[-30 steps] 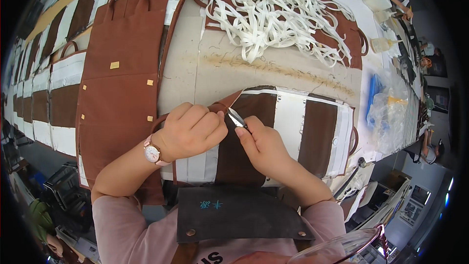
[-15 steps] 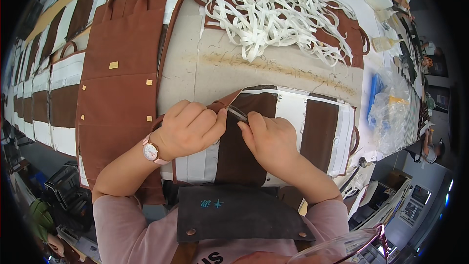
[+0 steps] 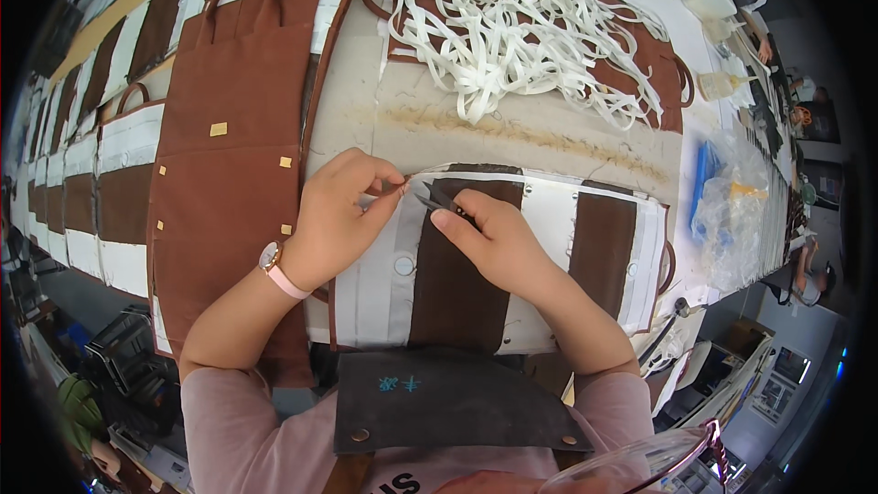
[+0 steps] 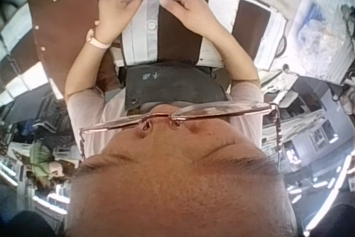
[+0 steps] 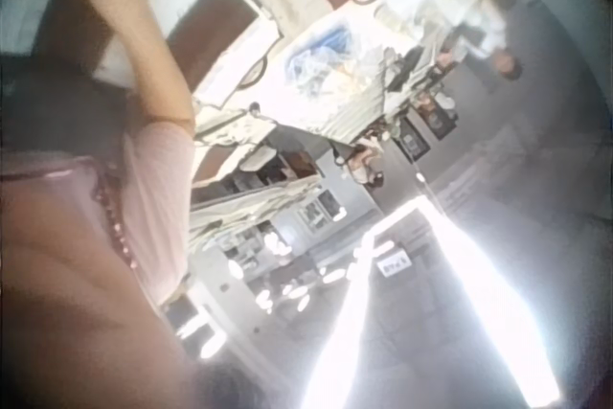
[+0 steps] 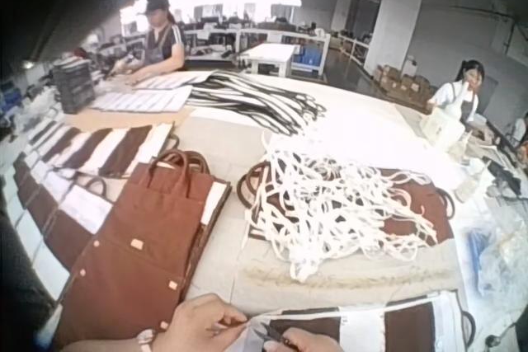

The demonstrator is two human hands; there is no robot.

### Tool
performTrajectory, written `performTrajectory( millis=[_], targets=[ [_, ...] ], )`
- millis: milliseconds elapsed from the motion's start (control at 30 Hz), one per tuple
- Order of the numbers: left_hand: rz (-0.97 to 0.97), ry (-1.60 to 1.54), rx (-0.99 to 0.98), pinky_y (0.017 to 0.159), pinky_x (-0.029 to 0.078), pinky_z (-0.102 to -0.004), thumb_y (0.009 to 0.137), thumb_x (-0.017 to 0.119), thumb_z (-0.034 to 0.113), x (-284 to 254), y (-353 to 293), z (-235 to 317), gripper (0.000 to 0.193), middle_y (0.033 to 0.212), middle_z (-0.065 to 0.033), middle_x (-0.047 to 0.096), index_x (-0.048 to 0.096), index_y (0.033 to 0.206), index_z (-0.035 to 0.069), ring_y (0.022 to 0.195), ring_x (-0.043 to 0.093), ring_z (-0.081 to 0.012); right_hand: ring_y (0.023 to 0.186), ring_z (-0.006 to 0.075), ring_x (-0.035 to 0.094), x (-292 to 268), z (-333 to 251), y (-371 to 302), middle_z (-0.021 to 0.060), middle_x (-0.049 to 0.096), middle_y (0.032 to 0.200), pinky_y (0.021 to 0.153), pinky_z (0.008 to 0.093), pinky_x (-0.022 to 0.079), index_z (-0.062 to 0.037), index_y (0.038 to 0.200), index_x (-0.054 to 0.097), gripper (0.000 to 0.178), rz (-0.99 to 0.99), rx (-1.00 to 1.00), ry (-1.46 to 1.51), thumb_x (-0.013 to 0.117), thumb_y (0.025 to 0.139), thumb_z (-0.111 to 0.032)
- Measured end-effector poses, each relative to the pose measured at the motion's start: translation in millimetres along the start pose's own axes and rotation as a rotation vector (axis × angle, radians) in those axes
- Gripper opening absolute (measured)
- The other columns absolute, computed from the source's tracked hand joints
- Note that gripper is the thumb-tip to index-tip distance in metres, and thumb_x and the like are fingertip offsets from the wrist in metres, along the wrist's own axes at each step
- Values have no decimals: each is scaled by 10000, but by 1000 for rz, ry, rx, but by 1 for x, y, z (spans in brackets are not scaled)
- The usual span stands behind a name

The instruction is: The person assembles brown and white tote bags by hand. They align white elastic straps onto the bag fabric, secure them with a hammer and metal fasteners, and trim excess strap material with scissors. The person works on multiple bag units sequentially on a workbench.

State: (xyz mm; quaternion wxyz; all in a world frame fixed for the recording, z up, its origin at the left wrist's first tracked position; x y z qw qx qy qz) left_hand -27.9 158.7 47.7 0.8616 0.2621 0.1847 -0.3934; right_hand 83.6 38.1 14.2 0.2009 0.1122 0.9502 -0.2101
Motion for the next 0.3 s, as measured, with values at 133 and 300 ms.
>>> performTrajectory(
  millis=[133, 300],
  targets=[
    [-18, 230, 350, 552, 464, -322, 726, 759, -37, 2, -5, 27, 213, 760, -45, 552, 692, 913, 41, 655, 562, -211, 585, 297, 514, 10, 2, 1, 164, 531, 626, 589, 405, 416, -4, 827, 537, 422, -114, 63, 124, 545, 1023, -377],
    [-80, 389, 493, 581, 503, -342, 774, 710, 8, 9, -17, 35, 148, 839, -40, 595, 689, 904, 75, 715, 600, -243, 618, 247, 556, 8, 3, -5, 174, 554, 654, 624, 416, 437, -7, 872, 552, 433, -138, 43, 16, 512, 1038, -406]
  ],
)
Point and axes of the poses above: each hand's wrist, its own y-axis towards the middle knuckle, its own x-axis out of the palm, z = x × y, the point moved 9 cm from there along y, towards the middle knuckle
